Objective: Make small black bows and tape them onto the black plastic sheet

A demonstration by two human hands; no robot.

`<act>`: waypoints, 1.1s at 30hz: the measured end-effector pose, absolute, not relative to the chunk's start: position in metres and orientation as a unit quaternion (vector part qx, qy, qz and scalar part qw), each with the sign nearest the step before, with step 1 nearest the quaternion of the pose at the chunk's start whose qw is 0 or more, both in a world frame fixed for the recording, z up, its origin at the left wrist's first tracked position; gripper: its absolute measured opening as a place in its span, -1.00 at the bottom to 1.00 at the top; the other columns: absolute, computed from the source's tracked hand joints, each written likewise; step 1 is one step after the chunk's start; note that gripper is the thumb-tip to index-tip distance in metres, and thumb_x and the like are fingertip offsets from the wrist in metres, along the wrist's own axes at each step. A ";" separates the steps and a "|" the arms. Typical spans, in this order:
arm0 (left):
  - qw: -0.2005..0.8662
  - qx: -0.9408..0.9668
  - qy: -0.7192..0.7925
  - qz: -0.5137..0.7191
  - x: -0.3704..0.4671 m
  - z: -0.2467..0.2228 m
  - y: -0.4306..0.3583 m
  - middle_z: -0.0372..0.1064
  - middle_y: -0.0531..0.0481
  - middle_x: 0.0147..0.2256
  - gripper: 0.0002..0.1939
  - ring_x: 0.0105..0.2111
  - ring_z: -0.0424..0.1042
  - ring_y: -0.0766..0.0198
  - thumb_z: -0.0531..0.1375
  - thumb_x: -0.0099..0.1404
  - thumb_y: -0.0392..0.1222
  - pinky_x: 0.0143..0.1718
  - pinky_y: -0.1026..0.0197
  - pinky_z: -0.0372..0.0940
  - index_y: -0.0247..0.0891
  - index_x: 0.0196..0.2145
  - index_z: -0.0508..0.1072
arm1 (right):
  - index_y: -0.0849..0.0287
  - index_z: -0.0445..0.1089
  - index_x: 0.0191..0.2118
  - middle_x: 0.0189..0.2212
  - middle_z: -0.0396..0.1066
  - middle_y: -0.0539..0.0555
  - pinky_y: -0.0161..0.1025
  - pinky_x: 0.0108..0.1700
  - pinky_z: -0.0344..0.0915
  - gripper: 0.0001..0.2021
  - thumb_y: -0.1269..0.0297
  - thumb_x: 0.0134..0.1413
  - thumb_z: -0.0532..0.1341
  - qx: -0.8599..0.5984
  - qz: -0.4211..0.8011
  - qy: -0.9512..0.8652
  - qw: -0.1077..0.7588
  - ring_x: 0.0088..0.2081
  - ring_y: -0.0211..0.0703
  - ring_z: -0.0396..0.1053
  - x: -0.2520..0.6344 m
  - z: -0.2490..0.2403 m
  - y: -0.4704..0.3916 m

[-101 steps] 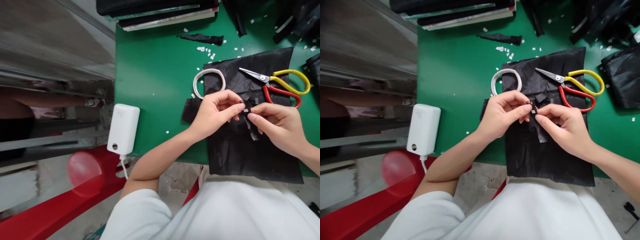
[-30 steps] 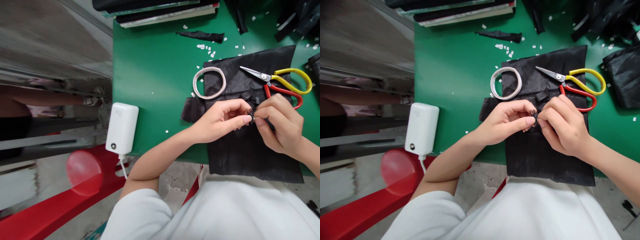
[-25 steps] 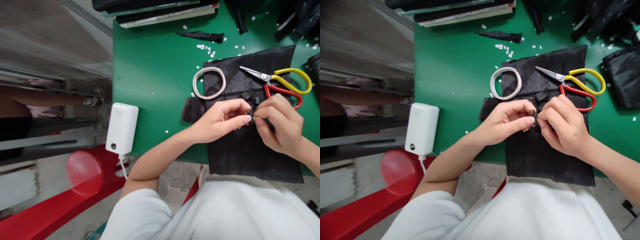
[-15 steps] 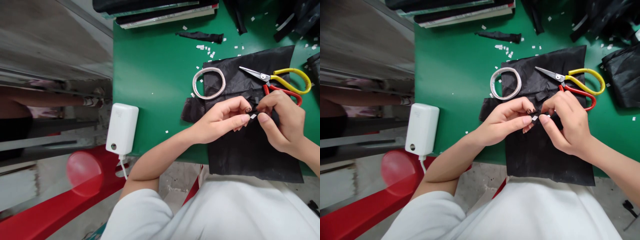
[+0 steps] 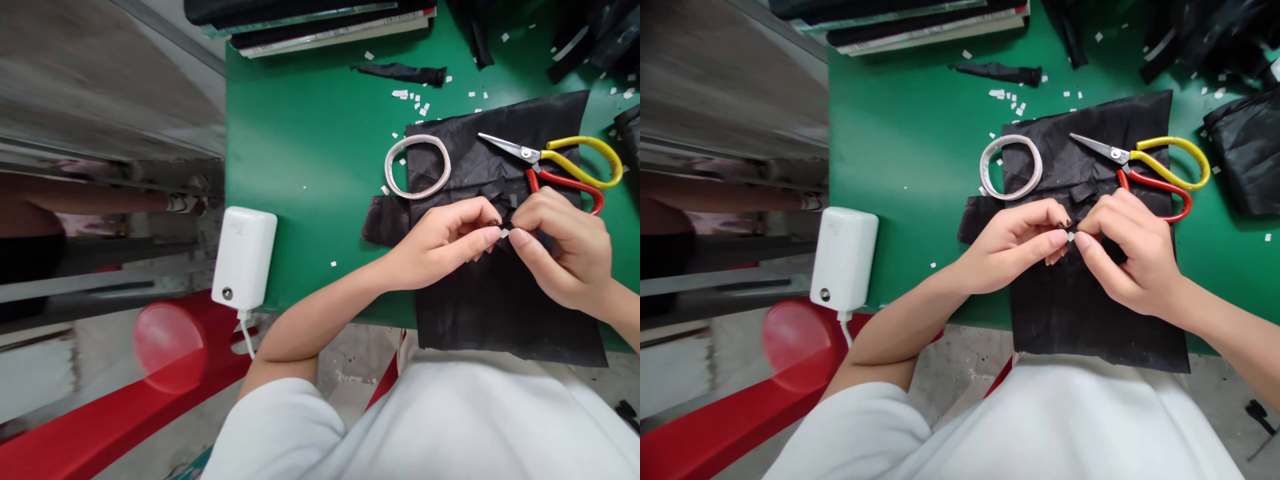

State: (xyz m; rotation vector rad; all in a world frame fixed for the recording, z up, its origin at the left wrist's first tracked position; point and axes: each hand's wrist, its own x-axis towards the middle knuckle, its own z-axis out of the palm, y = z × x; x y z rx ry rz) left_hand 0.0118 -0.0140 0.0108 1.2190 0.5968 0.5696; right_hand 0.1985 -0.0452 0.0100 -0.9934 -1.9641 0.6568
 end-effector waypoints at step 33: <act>0.221 0.888 0.217 0.340 0.012 0.000 -0.016 0.26 0.04 -0.48 -0.86 -0.46 0.20 0.31 0.06 0.38 -0.32 -0.34 0.23 0.25 -0.27 -0.38 0.24 | 0.13 0.23 -0.41 -0.59 0.17 -0.03 -0.25 -0.47 0.14 -0.85 0.51 0.12 0.14 -0.394 0.256 -0.802 0.368 -0.52 -0.27 0.11 0.197 0.012 -0.047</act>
